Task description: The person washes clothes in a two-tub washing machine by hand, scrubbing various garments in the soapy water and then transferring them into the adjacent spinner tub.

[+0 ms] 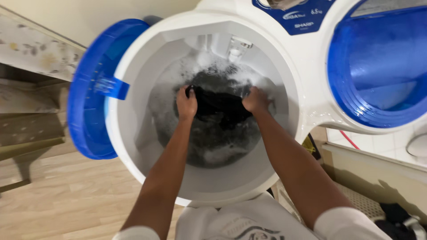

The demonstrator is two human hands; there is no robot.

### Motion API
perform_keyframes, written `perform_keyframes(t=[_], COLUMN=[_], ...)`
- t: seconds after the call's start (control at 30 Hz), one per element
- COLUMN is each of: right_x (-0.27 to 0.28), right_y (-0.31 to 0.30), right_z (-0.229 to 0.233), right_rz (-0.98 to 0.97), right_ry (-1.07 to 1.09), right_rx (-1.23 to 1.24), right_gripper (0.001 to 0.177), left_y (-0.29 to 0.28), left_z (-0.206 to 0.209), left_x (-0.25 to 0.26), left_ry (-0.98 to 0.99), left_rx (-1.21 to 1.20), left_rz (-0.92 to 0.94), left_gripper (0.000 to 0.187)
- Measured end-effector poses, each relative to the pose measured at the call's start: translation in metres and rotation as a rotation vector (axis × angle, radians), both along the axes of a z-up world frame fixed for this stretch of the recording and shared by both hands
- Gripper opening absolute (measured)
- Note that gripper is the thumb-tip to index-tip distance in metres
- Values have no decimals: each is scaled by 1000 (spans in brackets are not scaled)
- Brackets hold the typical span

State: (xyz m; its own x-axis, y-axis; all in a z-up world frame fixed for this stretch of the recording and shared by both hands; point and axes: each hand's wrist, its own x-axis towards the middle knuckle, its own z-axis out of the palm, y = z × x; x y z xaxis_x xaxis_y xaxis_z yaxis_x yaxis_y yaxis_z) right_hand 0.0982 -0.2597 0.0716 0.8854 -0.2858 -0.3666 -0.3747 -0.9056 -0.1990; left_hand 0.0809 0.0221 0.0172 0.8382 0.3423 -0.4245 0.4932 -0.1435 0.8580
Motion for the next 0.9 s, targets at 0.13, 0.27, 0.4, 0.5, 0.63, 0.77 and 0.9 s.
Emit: perform_keyframes(t=[0.13,0.27,0.4,0.5,0.63,0.77,0.9], right_x=[-8,-35,-33,-42,-42,-43,-34], right_y=[-2,-14,1,33,39,30,77], right_z=[15,51,93,107,120,169,205], right_rz=[145,295,707,714,-78,-261,-345], right_ry=[9,126,-44,-37,-91,-320,-295], right_rx=[649,821,707,940,1227,1714,2056], right_gripper=[36,38,89,95,59,63,76], left_y=[-6,-25,-26,-8,56,86,11], left_z=[-15,49,185,299,367,288,177], left_x=[-38,-33,-3,-7,-20,-33,-44], left_ry=[39,461,-226,-417,-551,-284,-597], left_rx=[707,613,106,-96,11,63,348], left_rz=[-745,-1399,-1164,-1032,-648,-381,-504], left_gripper=[46,49,39,24,30,43,109])
